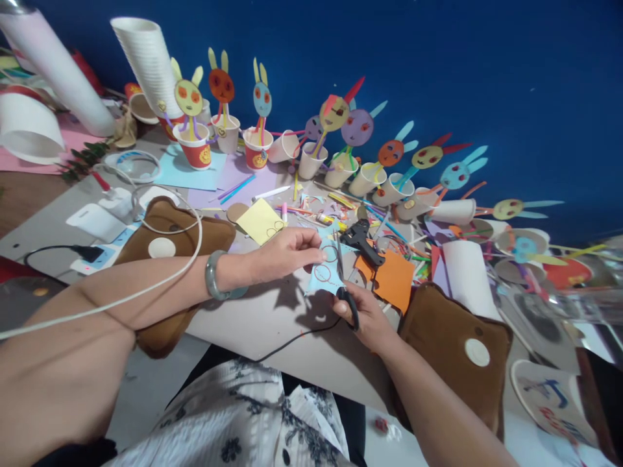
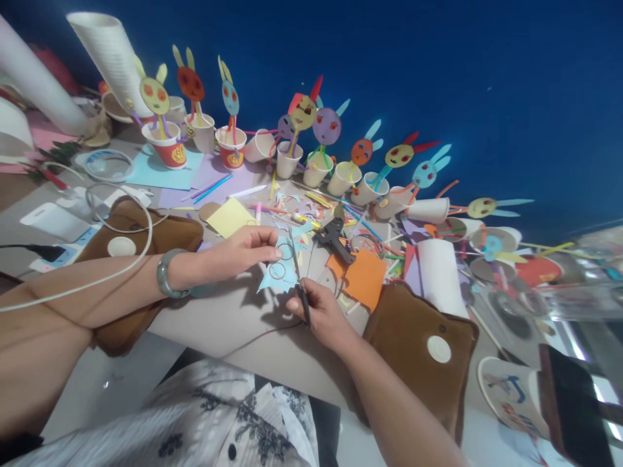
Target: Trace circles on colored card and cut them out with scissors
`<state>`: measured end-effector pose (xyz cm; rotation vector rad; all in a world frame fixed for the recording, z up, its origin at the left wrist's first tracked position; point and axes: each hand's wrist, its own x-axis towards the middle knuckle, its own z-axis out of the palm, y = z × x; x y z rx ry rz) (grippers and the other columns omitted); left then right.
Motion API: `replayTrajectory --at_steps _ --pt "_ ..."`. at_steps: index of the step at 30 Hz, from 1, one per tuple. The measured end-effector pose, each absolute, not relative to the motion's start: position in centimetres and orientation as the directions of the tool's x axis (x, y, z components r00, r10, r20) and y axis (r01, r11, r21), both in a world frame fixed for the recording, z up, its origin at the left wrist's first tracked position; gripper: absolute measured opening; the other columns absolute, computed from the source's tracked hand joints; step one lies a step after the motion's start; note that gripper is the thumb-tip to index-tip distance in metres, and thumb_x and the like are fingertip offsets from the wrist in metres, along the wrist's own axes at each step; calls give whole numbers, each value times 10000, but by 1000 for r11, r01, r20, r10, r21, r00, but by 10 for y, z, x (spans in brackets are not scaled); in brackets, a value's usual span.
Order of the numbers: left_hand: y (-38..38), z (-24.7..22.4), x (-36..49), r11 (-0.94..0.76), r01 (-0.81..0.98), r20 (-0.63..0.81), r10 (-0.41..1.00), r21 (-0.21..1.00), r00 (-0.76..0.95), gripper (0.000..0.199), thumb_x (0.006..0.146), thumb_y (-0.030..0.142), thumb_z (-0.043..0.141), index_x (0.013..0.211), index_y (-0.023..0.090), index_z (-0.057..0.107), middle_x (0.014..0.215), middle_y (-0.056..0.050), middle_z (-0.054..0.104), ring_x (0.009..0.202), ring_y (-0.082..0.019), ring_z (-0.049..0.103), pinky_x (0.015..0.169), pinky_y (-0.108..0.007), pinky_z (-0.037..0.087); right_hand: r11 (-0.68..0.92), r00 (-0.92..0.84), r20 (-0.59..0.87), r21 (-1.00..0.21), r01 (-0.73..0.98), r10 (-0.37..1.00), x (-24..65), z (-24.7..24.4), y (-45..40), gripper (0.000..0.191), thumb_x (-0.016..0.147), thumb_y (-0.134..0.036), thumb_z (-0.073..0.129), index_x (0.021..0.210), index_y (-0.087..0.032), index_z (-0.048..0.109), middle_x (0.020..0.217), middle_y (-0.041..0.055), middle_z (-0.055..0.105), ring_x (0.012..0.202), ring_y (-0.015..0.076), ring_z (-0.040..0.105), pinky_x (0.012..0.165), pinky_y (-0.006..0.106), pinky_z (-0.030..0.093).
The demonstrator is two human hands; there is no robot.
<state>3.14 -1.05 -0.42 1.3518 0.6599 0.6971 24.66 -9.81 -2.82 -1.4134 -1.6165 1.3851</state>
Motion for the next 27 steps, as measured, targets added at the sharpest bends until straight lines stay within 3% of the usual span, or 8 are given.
replayTrajectory --at_steps 27 --pt "-9 12 31 43 -77 13 793 996 610 193 787 279 631 701 171 496 625 64 422 567 -54 363 530 -215 298 -106 -270 -203 -937 333 941 246 -24 -100 634 745 -803 686 651 -210 480 618 -29 473 572 116 361 548 266 312"
